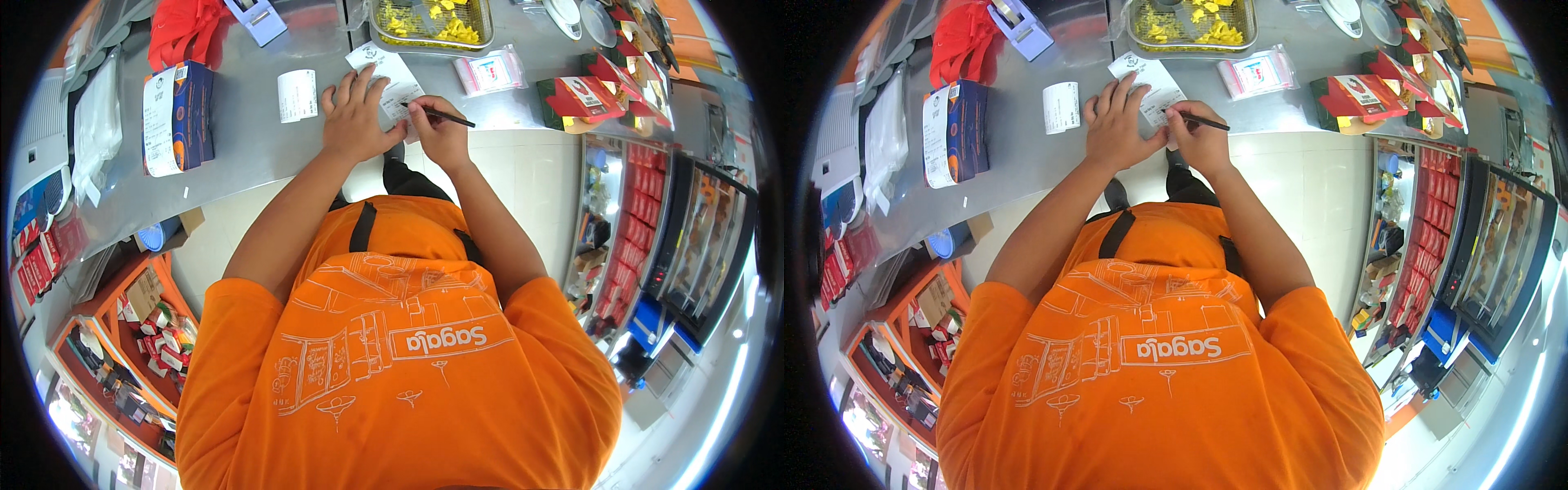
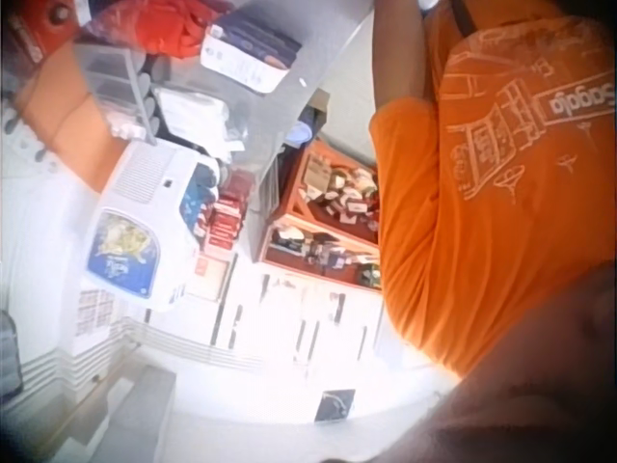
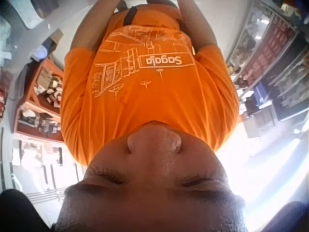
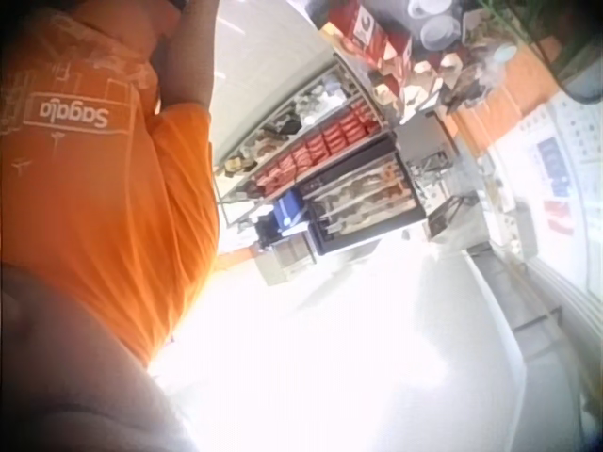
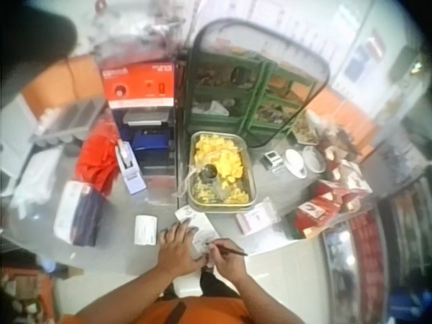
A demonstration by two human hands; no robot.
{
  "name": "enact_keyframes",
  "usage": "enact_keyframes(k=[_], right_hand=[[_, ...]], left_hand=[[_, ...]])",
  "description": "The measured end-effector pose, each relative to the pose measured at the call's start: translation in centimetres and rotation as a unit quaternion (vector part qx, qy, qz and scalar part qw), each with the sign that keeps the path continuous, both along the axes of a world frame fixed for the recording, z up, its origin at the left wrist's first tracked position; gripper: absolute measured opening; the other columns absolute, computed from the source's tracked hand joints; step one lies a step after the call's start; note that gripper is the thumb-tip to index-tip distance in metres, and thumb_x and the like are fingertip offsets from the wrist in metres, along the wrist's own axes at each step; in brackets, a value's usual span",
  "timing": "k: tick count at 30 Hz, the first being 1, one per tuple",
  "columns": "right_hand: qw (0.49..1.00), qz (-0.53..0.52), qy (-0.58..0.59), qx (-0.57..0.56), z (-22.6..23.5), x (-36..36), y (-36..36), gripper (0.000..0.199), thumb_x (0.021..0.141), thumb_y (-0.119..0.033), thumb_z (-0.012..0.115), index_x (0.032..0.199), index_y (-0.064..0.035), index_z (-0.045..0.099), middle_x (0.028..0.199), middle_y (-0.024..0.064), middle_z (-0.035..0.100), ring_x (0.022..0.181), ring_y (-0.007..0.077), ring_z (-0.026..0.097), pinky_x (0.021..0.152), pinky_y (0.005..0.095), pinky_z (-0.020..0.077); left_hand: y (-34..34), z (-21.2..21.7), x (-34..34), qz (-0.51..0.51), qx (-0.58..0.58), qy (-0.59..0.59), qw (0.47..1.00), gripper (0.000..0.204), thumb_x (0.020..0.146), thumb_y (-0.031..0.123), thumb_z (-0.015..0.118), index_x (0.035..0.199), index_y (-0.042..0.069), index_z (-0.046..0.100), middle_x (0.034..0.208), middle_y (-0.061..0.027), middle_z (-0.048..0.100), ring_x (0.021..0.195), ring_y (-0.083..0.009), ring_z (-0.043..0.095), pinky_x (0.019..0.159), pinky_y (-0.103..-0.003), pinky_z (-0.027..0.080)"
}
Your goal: The person scoops yellow food from a container into red boxes, writes on a receipt, and places the boxes into plastic bags. The person handles multiple boxes and bags, organizing them on the counter.
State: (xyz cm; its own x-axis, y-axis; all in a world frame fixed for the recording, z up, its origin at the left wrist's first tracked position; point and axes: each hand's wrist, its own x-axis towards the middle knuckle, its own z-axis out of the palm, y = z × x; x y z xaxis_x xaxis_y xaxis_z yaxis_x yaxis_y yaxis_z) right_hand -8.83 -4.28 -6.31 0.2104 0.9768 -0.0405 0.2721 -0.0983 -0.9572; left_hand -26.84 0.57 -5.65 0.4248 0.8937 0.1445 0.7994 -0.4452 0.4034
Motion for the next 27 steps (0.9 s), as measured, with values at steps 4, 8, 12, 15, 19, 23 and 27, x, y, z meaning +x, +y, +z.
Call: enact_keyframes(k=[4,8,12,15,19,23,27], right_hand=[[0.998,0.002,-0.063,0.022,-0.2,-0.7,-0.1,0.016,0.098,-0.015,0.071,0.104,0.0006,0.070,0.084,0.0049,0.071,0.071,0.0086,0.065,0.065,0.0248,0.0526],[0.990,-0.102,-0.094,0.037,0.0,0.0,0.6,0.017,0.095,-0.017,0.074,0.101,-0.0010,0.072,0.083,0.0091,0.071,0.071,0.0139,0.065,0.066,0.0288,0.0525],[0.994,-0.088,-0.064,-0.004,0.5,0.2,-0.1,0.018,0.095,-0.019,0.074,0.101,-0.0013,0.073,0.083,0.0095,0.072,0.071,0.0142,0.066,0.066,0.0292,0.0527],[0.996,-0.047,-0.080,-0.014,1.8,-0.4,-0.9,0.019,0.095,-0.018,0.074,0.102,-0.0009,0.073,0.084,0.0102,0.073,0.072,0.0141,0.067,0.066,0.0292,0.0537],[0.998,-0.013,-0.037,-0.044,1.5,-0.7,-1.1,0.017,0.094,-0.016,0.074,0.101,-0.0005,0.074,0.084,0.0108,0.074,0.072,0.0149,0.069,0.065,0.0284,0.0542],[0.991,-0.074,-0.108,0.009,0.5,0.2,-0.4,0.016,0.094,-0.016,0.074,0.100,-0.0003,0.074,0.084,0.0109,0.074,0.070,0.0147,0.068,0.065,0.0282,0.0540],[0.996,-0.026,-0.079,-0.021,1.0,-0.4,-0.9,0.015,0.094,-0.014,0.073,0.100,-0.0007,0.074,0.084,0.0110,0.073,0.070,0.0146,0.067,0.065,0.0288,0.0533]], left_hand=[[-0.2,-0.1,-0.1,0.001,0.008,-0.002,1.000,0.080,0.075,0.055,0.075,0.142,0.016,0.054,0.159,-0.0076,0.039,0.146,-0.0293,0.033,0.116,-0.050,0.018],[-0.4,0.0,-0.1,0.004,-0.002,0.005,1.000,0.081,0.075,0.055,0.076,0.142,0.016,0.053,0.158,-0.0078,0.039,0.146,-0.0292,0.032,0.116,-0.050,0.018],[-0.2,0.2,0.0,-0.001,-0.004,0.005,1.000,0.083,0.074,0.056,0.076,0.143,0.014,0.052,0.158,-0.0086,0.039,0.146,-0.0293,0.032,0.116,-0.050,0.018],[-0.2,0.3,0.0,-0.003,-0.004,0.005,1.000,0.085,0.074,0.056,0.076,0.143,0.014,0.052,0.158,-0.0090,0.038,0.146,-0.0295,0.031,0.116,-0.050,0.017],[-0.1,0.1,0.2,-0.006,-0.002,-0.003,1.000,0.086,0.073,0.057,0.077,0.144,0.014,0.051,0.159,-0.0091,0.037,0.146,-0.0297,0.031,0.116,-0.050,0.017],[0.0,-0.1,0.3,-0.002,-0.012,0.005,1.000,0.087,0.073,0.058,0.077,0.144,0.014,0.051,0.159,-0.0091,0.037,0.146,-0.0298,0.031,0.116,-0.050,0.017],[0.0,-0.6,0.3,-0.003,-0.008,0.001,1.000,0.087,0.073,0.058,0.077,0.144,0.014,0.051,0.159,-0.0090,0.037,0.146,-0.0298,0.031,0.116,-0.051,0.017]])
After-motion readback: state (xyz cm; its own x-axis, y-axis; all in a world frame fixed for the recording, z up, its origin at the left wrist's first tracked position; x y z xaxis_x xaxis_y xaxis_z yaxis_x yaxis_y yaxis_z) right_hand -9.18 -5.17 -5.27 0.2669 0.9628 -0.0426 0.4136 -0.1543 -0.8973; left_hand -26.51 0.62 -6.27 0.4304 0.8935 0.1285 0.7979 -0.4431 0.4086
